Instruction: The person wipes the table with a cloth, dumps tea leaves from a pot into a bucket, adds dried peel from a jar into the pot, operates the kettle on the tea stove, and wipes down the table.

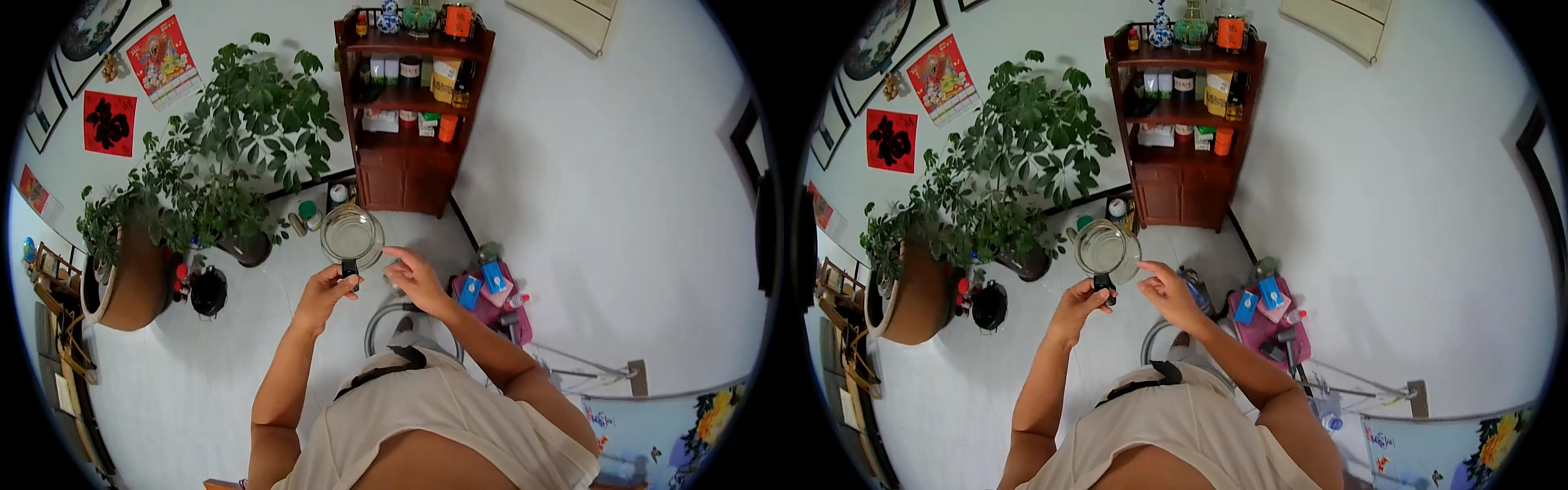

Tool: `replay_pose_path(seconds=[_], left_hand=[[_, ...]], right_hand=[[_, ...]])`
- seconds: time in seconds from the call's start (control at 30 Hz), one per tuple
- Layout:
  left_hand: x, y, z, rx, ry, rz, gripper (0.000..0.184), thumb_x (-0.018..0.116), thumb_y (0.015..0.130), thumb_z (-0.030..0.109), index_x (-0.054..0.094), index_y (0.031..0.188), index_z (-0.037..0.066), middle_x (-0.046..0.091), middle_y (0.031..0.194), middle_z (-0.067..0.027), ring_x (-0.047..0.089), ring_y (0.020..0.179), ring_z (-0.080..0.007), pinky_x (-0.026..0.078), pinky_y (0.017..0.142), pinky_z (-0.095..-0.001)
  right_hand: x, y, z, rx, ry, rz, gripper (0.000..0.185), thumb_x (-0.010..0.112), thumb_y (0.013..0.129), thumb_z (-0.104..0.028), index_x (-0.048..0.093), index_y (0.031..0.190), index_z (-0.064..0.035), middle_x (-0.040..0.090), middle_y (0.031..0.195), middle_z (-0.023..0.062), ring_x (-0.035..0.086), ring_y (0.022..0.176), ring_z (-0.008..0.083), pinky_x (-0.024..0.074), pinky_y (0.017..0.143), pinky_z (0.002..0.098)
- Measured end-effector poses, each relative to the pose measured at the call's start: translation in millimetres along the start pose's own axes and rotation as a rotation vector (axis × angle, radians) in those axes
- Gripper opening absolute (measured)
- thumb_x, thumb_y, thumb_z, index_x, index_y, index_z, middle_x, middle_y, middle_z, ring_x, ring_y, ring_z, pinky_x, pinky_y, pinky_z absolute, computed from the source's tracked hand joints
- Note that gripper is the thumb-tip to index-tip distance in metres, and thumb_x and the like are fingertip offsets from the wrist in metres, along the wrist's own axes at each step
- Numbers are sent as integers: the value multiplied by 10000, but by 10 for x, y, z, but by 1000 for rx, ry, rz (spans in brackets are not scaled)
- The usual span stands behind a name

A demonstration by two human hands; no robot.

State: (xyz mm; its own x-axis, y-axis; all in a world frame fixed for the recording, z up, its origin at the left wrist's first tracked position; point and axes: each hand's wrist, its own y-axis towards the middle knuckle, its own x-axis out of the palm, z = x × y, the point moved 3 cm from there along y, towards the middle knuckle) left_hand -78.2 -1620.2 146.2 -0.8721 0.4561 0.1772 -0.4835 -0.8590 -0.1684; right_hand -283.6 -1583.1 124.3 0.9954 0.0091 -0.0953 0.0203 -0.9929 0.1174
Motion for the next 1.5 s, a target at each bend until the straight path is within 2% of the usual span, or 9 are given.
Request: replay_pose_path(seconds=[0.3,0.57,0.63,0.8,0.97,1.1,1.17,1.27,1.5], left_hand=[[-11,1826,861,95,117,-60,217,654,916,250,667,998,49,677,941,-30,598,817,-124,489,736,-276],[44,3313,2106,124,259,-80,272,622,931,366,656,939,96,669,925,-8,567,718,-103,465,725,-253],[70,3774,2346,121,305,-101,263,588,954,367,665,1007,122,669,935,19,563,734,-70,467,742,-246],[35,5068,2757,90,388,-156,306,603,924,474,618,1010,180,657,999,36,552,725,-96,467,786,-266],[-109,6072,3040,33,488,-192,285,627,917,447,598,1021,184,664,995,37,573,729,-76,475,727,-234],[-333,6814,3186,32,484,-373,258,617,938,389,576,1040,156,673,953,17,578,690,-68,490,681,-233],[-423,7059,3280,-19,512,-416,242,615,945,354,568,1052,142,672,945,3,579,644,-67,493,690,-228],[-595,7405,3350,-62,541,-514,297,629,930,386,587,1092,141,663,1001,-8,560,718,-88,488,766,-268],[-795,7708,3317,-91,474,-647,256,607,948,362,575,1050,130,664,1011,-18,594,739,-87,506,740,-236]], right_hand=[[-878,1240,199,-8,74,95,362,559,939,-28,515,1299,-26,618,1051,44,594,999,98,458,866,237],[-1560,1440,431,89,97,283,298,572,957,-142,577,1212,11,638,1074,41,603,1018,119,461,893,259],[-1665,1448,570,113,125,348,294,568,960,-153,583,1199,17,642,1068,43,604,1007,123,464,895,266],[-1919,1723,657,164,132,446,267,545,973,-151,593,1177,15,640,1042,45,600,960,123,468,893,271],[-2026,2370,719,91,132,521,262,571,967,-193,617,1157,-18,643,1022,14,581,967,90,454,881,246],[-1831,2934,608,117,145,617,281,576,966,-201,609,1171,-11,653,1037,36,584,971,100,457,890,252],[-1721,3267,469,147,137,605,278,548,978,-158,586,1197,9,643,1056,51,583,995,115,458,910,267],[-1609,3831,427,90,138,577,279,532,985,-129,568,1219,19,641,1074,63,586,1020,126,461,922,273],[-1512,4727,254,-25,70,576,288,556,974,-167,584,1211,-5,664,1082,86,614,991,133,478,878,268]])
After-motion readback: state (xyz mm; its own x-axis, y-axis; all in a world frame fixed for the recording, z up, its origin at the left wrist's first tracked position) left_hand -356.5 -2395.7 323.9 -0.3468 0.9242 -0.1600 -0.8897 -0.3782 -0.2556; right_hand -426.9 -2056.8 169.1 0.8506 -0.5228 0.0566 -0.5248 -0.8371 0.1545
